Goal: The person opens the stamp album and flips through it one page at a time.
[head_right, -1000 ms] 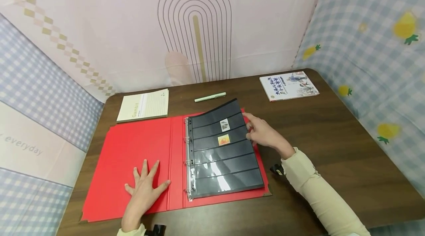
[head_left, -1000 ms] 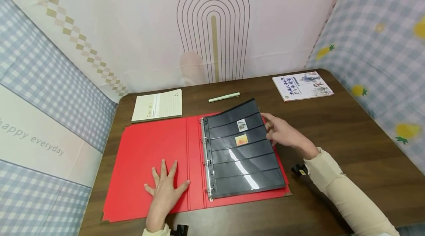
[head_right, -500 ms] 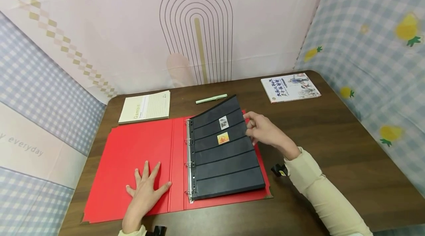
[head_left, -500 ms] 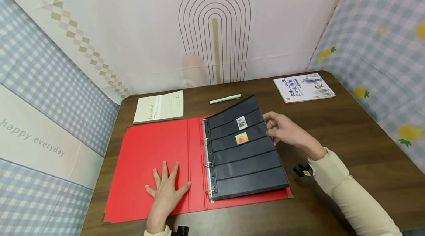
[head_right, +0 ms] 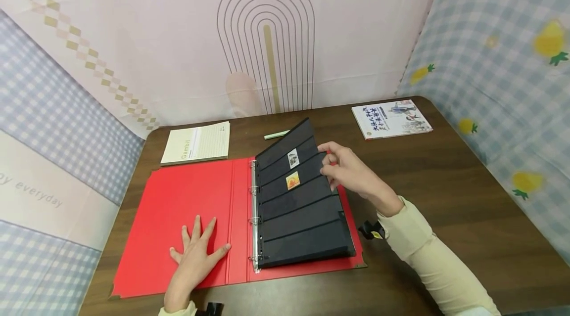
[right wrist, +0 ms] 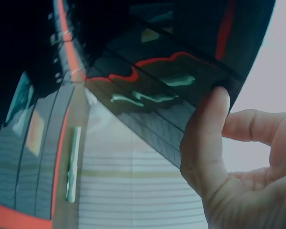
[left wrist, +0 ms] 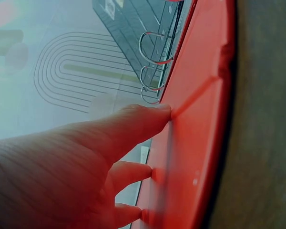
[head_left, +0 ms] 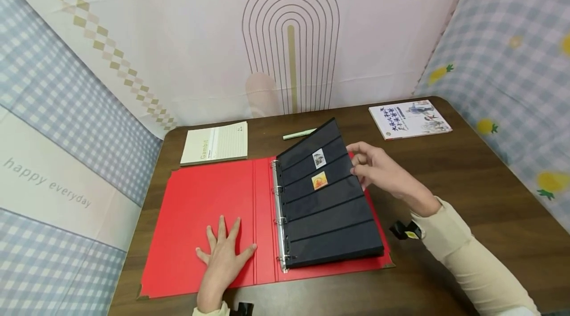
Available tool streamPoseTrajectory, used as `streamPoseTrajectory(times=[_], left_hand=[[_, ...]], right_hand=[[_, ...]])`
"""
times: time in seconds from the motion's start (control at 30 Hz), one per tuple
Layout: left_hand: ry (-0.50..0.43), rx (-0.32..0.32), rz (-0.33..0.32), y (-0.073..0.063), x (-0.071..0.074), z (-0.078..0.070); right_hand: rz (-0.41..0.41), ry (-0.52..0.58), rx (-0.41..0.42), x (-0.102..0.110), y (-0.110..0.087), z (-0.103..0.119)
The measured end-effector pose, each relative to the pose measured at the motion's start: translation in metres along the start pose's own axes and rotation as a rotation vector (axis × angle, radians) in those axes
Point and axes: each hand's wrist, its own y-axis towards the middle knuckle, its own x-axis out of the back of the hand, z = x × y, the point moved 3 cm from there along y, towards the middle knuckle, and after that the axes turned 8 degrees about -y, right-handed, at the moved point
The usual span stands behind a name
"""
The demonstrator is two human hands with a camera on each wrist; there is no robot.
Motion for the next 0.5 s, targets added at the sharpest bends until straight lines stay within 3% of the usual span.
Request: streamPoseTrajectory(times=[0.5], left_hand=[[-0.019,-0.01,0.02,0.0,0.001,0.001]], right_hand=[[-0.063,0.097,0.043,-0.012,0.008,0.028]])
